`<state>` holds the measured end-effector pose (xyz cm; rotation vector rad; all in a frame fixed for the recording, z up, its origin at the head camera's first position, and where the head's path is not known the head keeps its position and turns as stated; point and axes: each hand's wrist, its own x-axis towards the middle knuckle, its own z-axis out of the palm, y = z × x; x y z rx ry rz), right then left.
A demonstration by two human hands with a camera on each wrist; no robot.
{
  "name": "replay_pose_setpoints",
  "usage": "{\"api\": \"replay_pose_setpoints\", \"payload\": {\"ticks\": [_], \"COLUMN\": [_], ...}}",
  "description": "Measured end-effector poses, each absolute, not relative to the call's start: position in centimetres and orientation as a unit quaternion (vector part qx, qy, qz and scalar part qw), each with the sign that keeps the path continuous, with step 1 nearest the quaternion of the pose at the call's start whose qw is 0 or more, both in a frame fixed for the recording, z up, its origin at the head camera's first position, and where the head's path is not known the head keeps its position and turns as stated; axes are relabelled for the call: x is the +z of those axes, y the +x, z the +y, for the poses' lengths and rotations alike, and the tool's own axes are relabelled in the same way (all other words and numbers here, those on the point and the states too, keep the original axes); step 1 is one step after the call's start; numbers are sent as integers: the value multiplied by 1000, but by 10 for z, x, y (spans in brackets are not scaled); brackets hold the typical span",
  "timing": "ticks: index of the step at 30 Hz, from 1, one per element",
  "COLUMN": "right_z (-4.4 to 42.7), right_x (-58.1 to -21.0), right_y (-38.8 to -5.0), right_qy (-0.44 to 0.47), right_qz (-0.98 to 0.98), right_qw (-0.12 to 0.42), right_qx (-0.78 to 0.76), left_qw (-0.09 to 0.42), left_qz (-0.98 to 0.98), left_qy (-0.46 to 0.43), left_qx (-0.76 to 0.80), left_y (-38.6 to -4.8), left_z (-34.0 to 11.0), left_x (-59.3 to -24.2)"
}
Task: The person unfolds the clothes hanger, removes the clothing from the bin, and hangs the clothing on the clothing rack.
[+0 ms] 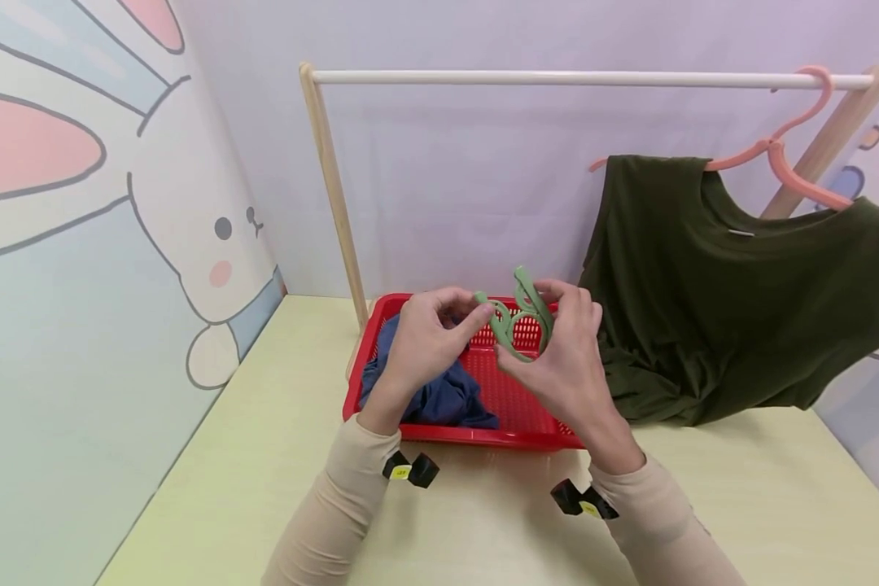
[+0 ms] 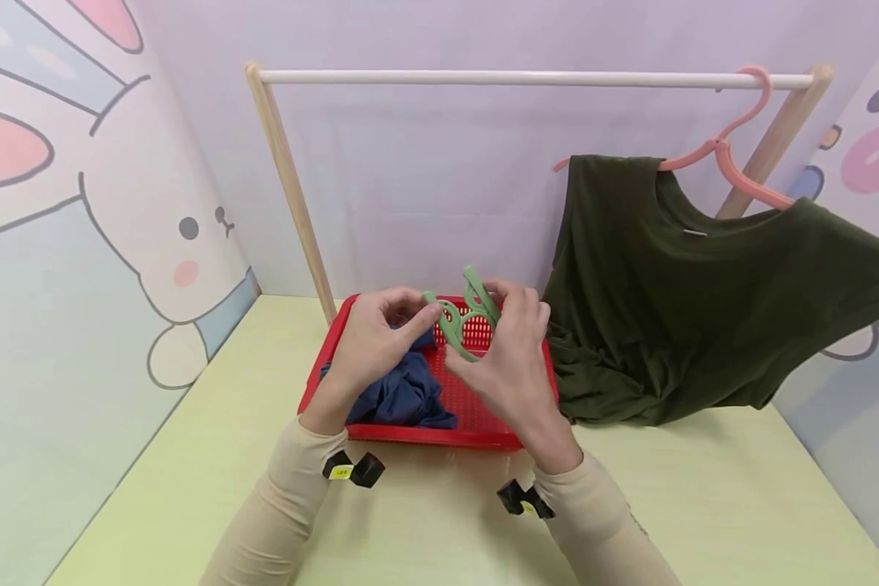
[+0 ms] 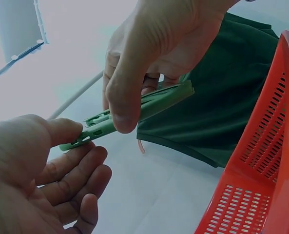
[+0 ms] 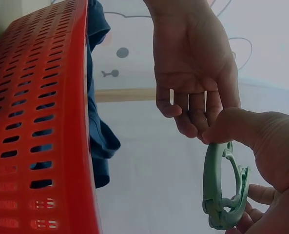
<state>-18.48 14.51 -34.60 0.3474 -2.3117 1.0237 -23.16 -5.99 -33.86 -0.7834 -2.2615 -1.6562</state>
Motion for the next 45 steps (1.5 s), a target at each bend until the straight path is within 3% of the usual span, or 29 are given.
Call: {"api": "replay_pose_setpoints", "payload": {"ticks": [13, 29, 45], "right_z": [158, 189, 200], "right_x": [-336, -322, -317], "right_y": [-181, -180, -180], "right_qy": [116, 149, 117], "right_qz": [-872, -868, -875], "right_qw": [254, 175, 196], "right_qx": [402, 440, 428], "left_qw": [143, 124, 142], "left_qz": [-783, -792, -779], "left_qy": [-293, -328, -308], "left_qx": [-529, -500, -527], "left_y": [-236, -234, -238], "left_z": [-68, -67, -80], "left_x": [-337, -336, -329]}}
